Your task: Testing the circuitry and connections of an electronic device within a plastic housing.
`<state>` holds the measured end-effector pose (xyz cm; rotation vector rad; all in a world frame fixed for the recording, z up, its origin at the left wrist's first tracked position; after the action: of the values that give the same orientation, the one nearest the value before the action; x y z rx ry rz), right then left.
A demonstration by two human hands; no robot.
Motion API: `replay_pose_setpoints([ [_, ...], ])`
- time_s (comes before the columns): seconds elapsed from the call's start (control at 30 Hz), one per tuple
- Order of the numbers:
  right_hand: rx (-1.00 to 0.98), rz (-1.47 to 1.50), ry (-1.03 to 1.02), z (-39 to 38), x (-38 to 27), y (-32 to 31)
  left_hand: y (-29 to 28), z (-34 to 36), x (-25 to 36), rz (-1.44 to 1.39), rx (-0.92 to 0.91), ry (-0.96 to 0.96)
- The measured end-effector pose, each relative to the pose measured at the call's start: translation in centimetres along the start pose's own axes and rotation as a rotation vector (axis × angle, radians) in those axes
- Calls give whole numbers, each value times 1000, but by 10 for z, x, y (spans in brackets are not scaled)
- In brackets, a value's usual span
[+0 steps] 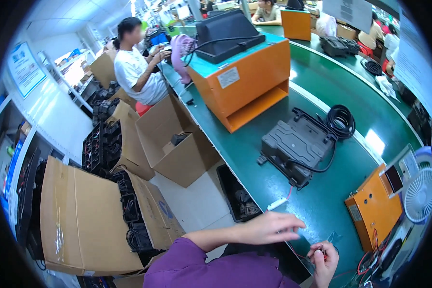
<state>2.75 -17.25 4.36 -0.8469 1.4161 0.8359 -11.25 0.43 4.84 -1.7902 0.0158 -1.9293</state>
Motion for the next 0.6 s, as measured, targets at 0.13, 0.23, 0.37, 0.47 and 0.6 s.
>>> replay_pose_setpoints([
  [0.13,-188,-379,-235,22,-25,18,17,9,5,-58,-57,41],
  [0.23,-226,-437,-316,37,-33,22,11,16,4,60,53,177],
  [0.37,-348,-12,-129,54,-30,19,-12,25,16,40,27,48],
  [0.47,-298,290,-26,58,-25,14,-12,36,20,-60,10,99],
  [0.6,-261,247,-7,54,-23,9,-6,40,12,-120,37,19],
])
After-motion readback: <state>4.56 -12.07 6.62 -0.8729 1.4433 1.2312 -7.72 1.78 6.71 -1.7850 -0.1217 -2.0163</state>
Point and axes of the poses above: each hand's wrist, its own z-axis towards the middle knuckle, its own y-axis out of the palm, x = y × z, the point moved 2 cm from there along z, towards the middle knuckle, and after that the axes turned 6 degrees about -y, right-handed, at the moved point
